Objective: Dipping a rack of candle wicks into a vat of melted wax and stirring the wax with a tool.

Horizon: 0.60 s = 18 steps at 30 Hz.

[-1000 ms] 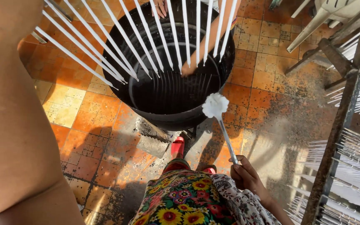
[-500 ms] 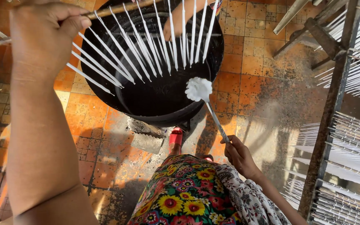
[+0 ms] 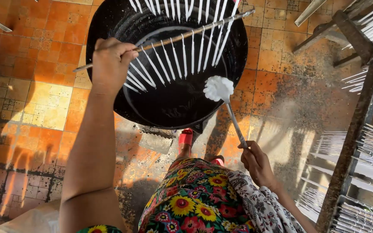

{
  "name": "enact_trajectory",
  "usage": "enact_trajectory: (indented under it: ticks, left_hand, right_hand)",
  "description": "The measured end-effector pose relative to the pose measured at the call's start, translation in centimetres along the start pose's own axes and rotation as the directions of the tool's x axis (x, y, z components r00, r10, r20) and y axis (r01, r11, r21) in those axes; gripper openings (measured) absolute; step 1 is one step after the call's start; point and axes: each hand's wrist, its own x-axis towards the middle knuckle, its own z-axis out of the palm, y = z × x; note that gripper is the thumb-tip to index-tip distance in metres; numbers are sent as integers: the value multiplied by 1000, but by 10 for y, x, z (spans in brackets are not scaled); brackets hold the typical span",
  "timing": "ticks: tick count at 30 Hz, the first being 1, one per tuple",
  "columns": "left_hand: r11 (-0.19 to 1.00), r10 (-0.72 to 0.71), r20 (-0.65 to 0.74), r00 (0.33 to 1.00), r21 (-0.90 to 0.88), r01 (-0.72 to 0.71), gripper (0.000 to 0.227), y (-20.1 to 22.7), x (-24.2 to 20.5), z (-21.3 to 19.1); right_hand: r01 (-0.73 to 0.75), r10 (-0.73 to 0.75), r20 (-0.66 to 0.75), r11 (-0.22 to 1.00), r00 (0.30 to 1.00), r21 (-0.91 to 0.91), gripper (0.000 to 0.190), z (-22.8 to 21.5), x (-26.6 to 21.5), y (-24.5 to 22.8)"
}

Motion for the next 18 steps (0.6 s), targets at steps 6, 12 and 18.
enact_trajectory:
  ticks: [6,12,18]
  left_hand:
    - [993,-78,-12,997,-84,77,13,-52,-42,107]
    - [857,-439,472,764,-37,515,18,-48,-54,152]
    - [697,-565,637,524,30,716,18,-100,-56,234]
  right_hand:
    - [5,-12,-111,998,994,-58,27,5,5,10]
    - [-27,27,-13,1000,1000,-1,24,2,6,5]
    - [-62,61,-58,998,996,-8,26,8,9,20]
